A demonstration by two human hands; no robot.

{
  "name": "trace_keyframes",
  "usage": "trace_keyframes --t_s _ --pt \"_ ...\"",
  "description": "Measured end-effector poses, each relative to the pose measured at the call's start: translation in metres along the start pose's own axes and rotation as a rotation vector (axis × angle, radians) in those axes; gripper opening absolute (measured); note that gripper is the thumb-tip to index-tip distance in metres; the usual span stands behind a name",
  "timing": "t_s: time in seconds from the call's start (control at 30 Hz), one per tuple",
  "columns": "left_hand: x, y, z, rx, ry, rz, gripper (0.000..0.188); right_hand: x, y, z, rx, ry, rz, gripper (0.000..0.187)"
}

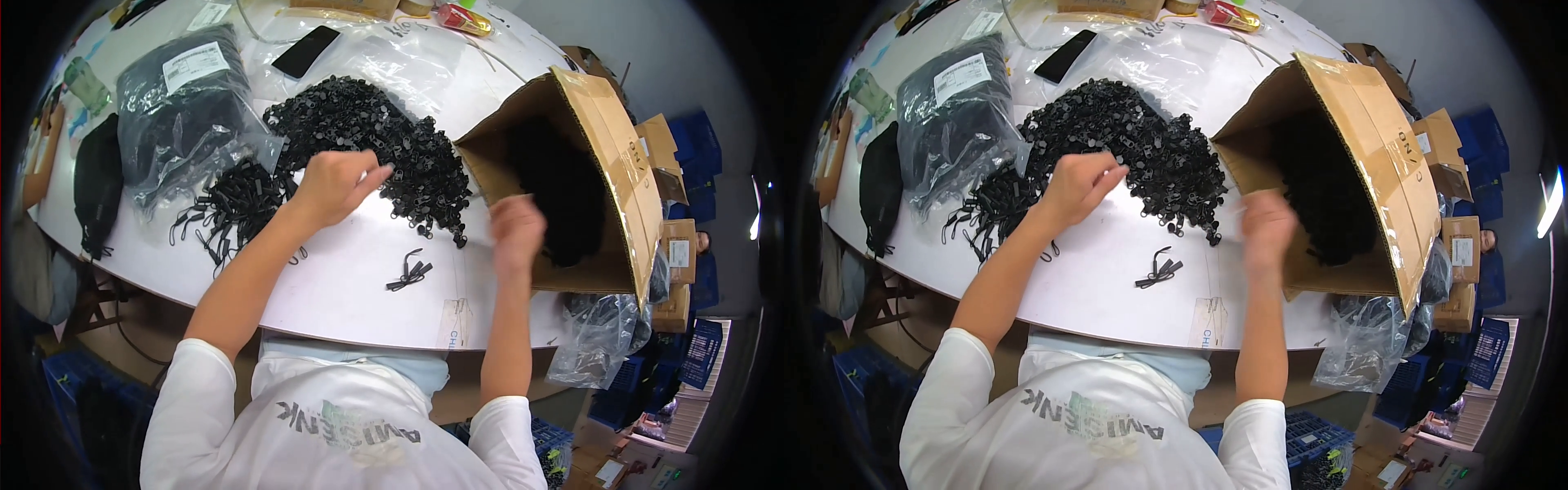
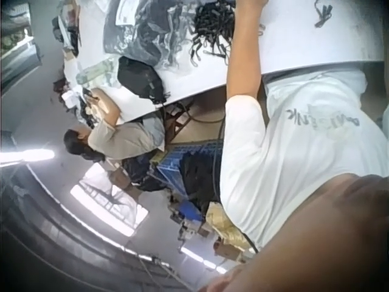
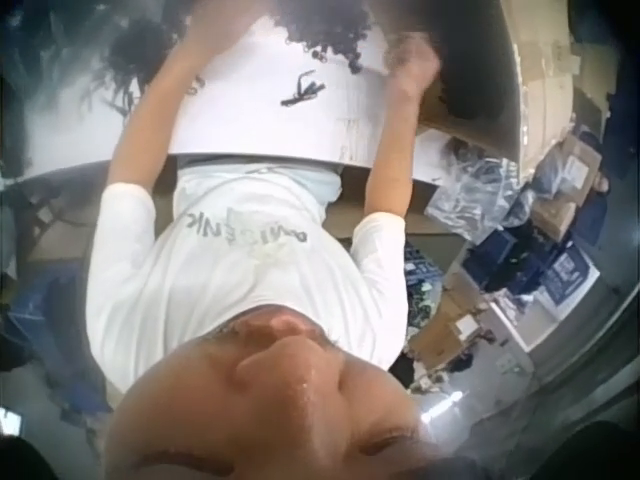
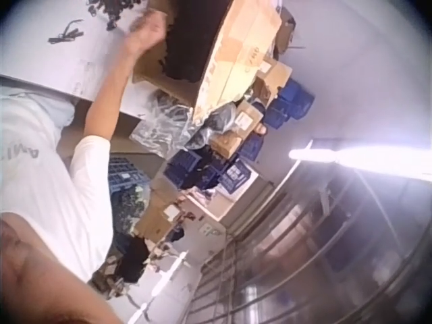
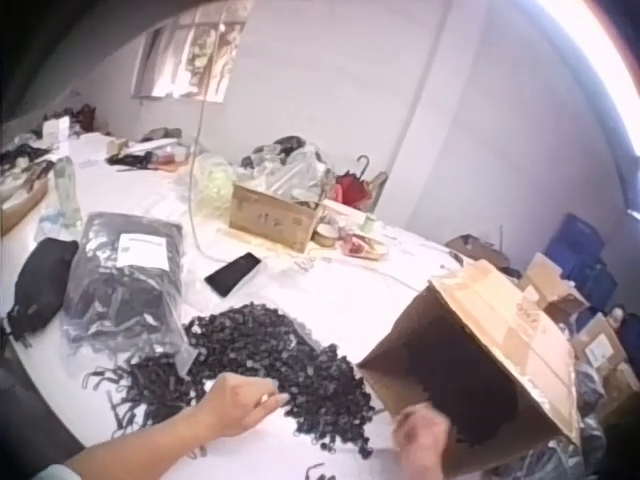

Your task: Assembling and sorting small black plastic garment tags at a workbench.

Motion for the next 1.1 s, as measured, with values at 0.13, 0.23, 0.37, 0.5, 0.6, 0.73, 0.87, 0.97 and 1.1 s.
trace_keyframes --t_s 0.13,0.23,0.37,0.5,0.6,0.73,0.87,0.97,1.1 --pt "0.002 -0.016 -0.005 0.160 0.015 -0.182 0.030 0.022 0.022 -0.047 0.718 0.204 0.178 0.027" --pt "-0.004 -0.019 0.004 0.190 -0.050 -0.141 0.033 0.004 0.028 -0.007 0.714 0.239 0.238 0.019" --pt "-0.015 -0.024 0.035 0.380 -0.327 -0.260 0.037 0.003 0.013 0.055 0.371 -0.185 0.185 0.010" --pt "-0.015 -0.026 0.041 0.401 -0.277 -0.253 0.035 0.001 0.001 0.086 0.126 -0.424 0.118 0.012" --pt "-0.012 -0.027 0.047 0.403 -0.265 -0.255 0.032 -0.002 -0.003 0.101 -0.019 -0.457 0.047 0.015" --pt "-0.013 -0.030 0.046 0.380 -0.227 -0.237 0.029 -0.011 -0.005 0.108 -0.191 -0.472 0.001 0.016" --pt "-0.015 -0.034 0.039 0.339 -0.267 -0.331 0.022 -0.014 -0.006 0.100 -0.217 -0.504 0.015 0.013" --pt "-0.016 -0.035 0.037 0.302 -0.270 -0.342 0.022 -0.011 -0.002 0.088 -0.333 -0.468 -0.039 0.014" --pt "-0.014 -0.033 0.026 0.193 -0.148 -0.319 0.020 -0.010 -0.001 0.088 -0.302 -0.441 -0.101 0.022"
Point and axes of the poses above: each hand's wrist, its own x-axis towards the middle knuckle, its own z-axis out of the palm, y = z × x, the point moved 6 cm from there along x, towards the middle knuckle, and after that the axes turned 2 degrees about -x, right-handed, at the moved point
